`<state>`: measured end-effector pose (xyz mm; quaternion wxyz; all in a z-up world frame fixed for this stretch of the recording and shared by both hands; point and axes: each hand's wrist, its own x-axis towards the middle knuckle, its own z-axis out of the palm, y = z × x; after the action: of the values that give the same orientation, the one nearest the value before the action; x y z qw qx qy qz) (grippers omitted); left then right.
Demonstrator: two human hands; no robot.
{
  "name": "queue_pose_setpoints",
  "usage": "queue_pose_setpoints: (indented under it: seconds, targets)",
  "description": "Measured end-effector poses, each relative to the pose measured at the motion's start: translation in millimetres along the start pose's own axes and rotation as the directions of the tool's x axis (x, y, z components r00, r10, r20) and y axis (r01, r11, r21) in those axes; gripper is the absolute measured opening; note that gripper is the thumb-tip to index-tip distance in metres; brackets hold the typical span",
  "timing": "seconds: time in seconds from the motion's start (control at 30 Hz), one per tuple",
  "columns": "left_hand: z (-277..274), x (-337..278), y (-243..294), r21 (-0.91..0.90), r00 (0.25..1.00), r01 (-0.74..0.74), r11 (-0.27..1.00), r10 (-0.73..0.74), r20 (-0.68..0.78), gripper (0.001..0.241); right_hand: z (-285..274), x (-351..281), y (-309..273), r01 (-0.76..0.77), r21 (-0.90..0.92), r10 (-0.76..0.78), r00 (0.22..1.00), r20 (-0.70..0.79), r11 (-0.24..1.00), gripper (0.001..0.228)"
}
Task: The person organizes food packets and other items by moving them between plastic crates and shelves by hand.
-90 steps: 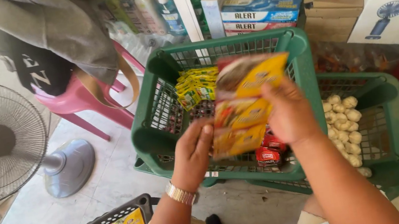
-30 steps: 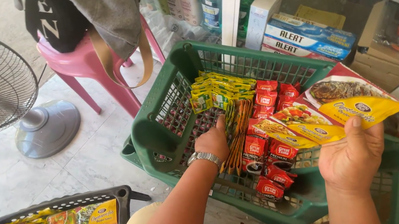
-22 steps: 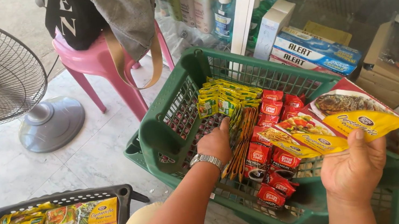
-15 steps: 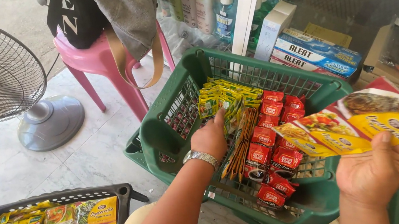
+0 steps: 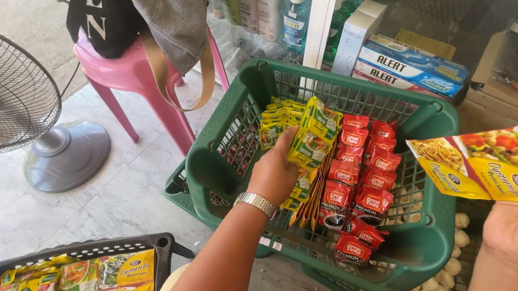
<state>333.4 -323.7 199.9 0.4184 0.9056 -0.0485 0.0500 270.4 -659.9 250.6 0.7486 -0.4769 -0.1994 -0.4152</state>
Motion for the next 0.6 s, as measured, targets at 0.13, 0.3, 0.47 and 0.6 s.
queue_pose_setpoints:
  seconds: [0.13,0.3,0.47,0.6]
  targets:
    - [1,3,-4,-0.109,0.998,-0.062,0.992,0.059,-0.032,0.075,-6,-1,-5,0.041,-0.043,-0.043,0.998,-0.045,0.998,0.03]
    - [25,25,-31,-0.576,0.994,-0.05,0.816,-0.013,-0.105,0.074,18,-5,-19,-0.042,0.035,0.043,0.998,-0.041,0.999,0.035]
    - [49,45,-42,-0.883,0.953,0.094,0.459,-0.297,-0.053,0.071,13,-12,-13,-0.078,0.101,0.086,0.994,-0.074,0.992,0.028]
    - [79,68,-50,-0.973,0.926,-0.058,0.222,-0.352,-0.136,0.072,14,-12,-11,-0.108,0.122,0.117,0.991,-0.066,0.987,0.03]
